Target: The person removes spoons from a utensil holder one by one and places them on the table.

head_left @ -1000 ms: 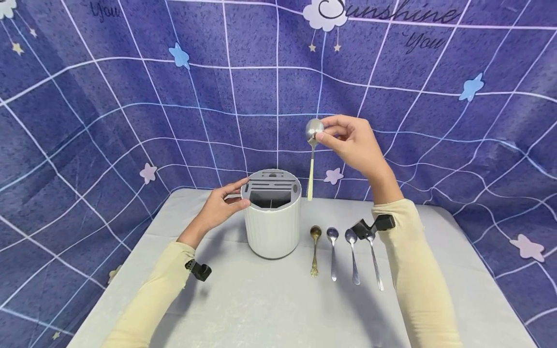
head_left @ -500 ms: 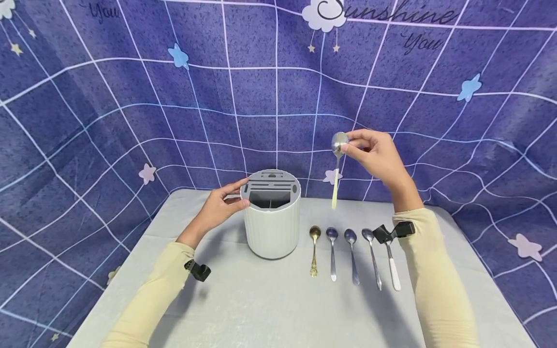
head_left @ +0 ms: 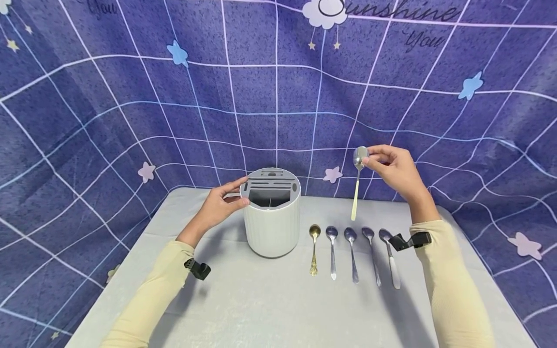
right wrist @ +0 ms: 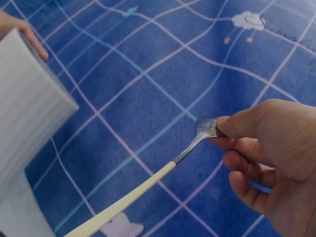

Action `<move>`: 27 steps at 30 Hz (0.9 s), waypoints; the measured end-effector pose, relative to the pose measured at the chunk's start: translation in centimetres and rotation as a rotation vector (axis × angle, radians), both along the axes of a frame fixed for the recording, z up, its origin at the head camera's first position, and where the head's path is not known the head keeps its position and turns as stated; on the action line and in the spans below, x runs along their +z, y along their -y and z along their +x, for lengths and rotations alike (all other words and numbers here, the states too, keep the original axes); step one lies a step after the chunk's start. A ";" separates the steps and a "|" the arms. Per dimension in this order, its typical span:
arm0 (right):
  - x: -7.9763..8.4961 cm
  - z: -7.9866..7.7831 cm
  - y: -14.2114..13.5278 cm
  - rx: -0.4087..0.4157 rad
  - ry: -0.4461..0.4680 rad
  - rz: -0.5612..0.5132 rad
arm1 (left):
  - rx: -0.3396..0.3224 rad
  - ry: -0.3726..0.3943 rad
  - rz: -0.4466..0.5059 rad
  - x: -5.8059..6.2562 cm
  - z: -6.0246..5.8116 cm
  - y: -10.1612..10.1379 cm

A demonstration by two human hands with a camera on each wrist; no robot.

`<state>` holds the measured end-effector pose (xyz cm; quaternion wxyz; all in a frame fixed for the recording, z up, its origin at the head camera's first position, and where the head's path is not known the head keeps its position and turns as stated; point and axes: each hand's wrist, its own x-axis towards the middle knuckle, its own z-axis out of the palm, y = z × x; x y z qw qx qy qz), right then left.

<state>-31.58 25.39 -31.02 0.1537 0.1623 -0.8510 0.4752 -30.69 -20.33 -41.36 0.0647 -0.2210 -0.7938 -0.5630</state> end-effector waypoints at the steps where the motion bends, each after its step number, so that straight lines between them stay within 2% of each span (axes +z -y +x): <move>1: -0.3 0.0 -0.3 -0.003 0.001 0.006 | 0.001 0.000 -0.002 0.1 0.0 0.0; 8: -1.8 -0.2 -2.7 -0.035 0.028 0.028 | 0.005 -0.009 0.001 0.0 -0.1 0.1; 17: -3.0 0.7 -6.2 -0.067 0.077 0.056 | 0.001 -0.028 0.012 -0.1 0.2 -0.1; 21: -3.6 1.2 -7.9 -0.055 0.110 0.049 | 0.000 -0.023 0.014 0.0 0.2 -0.1; 27: -4.7 1.4 -10.1 -0.033 0.155 0.095 | -0.001 -0.018 0.017 0.0 0.2 -0.1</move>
